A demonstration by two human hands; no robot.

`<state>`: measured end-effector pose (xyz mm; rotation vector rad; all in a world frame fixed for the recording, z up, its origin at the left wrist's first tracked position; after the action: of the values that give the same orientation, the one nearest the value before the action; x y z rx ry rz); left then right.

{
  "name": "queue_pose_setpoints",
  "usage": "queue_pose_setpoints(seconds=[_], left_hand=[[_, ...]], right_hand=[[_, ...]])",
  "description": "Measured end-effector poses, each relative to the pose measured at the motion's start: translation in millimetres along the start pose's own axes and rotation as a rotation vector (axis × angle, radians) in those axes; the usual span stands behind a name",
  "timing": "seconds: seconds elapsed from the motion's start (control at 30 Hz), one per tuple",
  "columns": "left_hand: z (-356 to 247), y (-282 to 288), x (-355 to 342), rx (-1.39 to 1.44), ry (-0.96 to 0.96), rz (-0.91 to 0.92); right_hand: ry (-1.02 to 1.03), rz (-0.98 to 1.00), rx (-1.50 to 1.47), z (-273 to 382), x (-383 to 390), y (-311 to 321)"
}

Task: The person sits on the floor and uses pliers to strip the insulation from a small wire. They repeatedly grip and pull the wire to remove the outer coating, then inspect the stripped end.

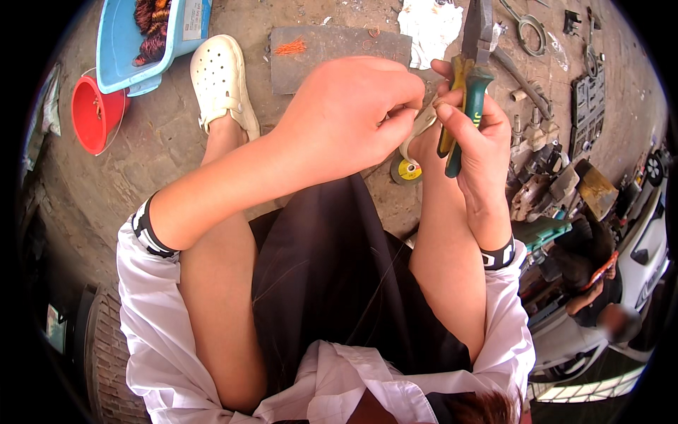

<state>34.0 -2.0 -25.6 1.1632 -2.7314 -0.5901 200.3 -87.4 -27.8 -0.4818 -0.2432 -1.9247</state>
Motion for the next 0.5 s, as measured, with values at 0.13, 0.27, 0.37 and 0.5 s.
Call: queue_pose_setpoints(seconds=[0.13,0.27,0.37,0.5], left_hand=[[0.5,-0.6,-0.3,0.052,0.059,0.032],[1.6,-0.9,0.0,0.406,0.430,0.156],[10.3,-1.2,-0.1,0.652,0.575,0.252],[13.8,-2.3,0.6,0.824,0.610,0.260]], right_hand=[[-0.006,-0.014,0.017,0.6,0.5,0.1],[0.015,-0.014,0.044,1.9,0.9,-1.0],[0.077,-0.003,0.105,2.8,-0.5,-1.7],[0.036,-0.020,0.096,3.8,0.7,-1.3]])
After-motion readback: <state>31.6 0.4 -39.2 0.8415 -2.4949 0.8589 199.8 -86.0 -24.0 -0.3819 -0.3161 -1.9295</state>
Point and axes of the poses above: each hand's wrist, its own x-axis away from the middle knuckle, its own y-axis out of the back of the hand, z = x × y, the point moved 2 cm from there along -x, towards the middle knuckle, and after that the axes turned 4 degrees about -z, right-handed, at the moved point
